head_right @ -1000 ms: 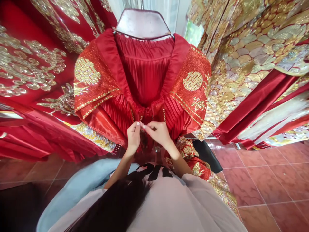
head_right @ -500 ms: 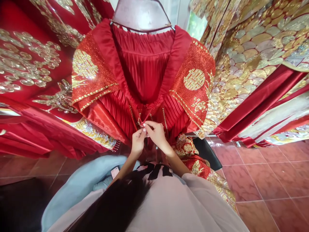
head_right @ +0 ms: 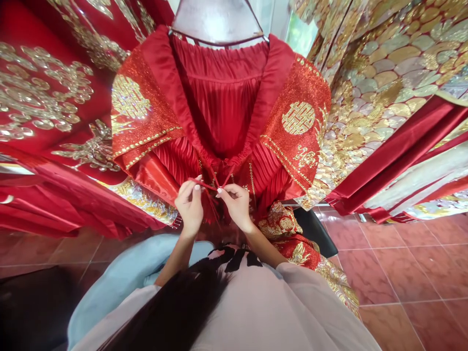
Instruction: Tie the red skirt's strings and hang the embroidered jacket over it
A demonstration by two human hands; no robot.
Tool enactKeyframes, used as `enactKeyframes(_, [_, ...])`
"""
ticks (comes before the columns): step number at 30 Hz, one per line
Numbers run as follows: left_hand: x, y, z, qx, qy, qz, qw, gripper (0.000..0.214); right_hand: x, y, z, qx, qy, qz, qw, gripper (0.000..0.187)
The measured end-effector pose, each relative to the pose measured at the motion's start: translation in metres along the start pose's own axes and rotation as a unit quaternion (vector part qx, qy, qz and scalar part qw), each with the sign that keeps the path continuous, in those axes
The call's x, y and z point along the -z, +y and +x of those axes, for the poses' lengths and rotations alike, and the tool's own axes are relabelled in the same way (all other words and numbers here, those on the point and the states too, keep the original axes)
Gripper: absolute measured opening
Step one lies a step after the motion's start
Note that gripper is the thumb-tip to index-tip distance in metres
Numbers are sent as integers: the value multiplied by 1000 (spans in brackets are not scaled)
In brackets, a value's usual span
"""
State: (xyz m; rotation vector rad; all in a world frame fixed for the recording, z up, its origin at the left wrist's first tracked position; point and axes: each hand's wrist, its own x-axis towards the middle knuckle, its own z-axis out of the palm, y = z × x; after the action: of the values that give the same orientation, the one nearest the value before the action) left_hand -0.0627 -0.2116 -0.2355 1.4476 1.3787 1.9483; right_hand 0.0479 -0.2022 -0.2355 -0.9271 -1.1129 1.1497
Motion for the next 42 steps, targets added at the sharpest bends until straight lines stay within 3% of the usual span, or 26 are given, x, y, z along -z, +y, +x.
enactKeyframes(3, [-4,10,18,-92,-52,33,994,14,-2,1,-1,-1,-20,-2,1000,17])
enactKeyframes(6, [-17,13,24,-83,-56,76,992,6,-2,-1,-2,6,-21,-6,1000,16])
enactKeyframes(10, [-30,5,21,11,-23,93,995,15,2,-3,-3,3,-14,-17,1000,16])
enactKeyframes(14, [-32,-1,21,107,-96,-49,988,19,5,-2,-1,6,-25,-35,999,18])
enactKeyframes(18, [-23,-1,24,211,-138,-186,950,25,4,-2,2,4,-32,-47,998,23])
enactKeyframes(28, [-2,-13,20,287,-11,-234,929,35,-1,-1,7,-13,-73,-51,996,24])
enactKeyframes(31, [-1,-17,25,236,59,-183,952,34,-1,-3,7,-8,-82,-72,994,26])
enactKeyframes(34, [4,-26,37,106,149,-89,979,28,1,-9,5,9,-89,-89,992,26])
enactKeyframes(36, [16,-37,48,33,210,-39,976,24,5,-13,4,21,-86,-101,991,26])
enactKeyframes(39, [42,-59,60,33,256,-4,966,21,13,-19,4,21,-77,-112,991,24])
enactKeyframes(42, [61,-67,57,73,244,53,965,27,19,-19,4,14,-86,-123,989,22])
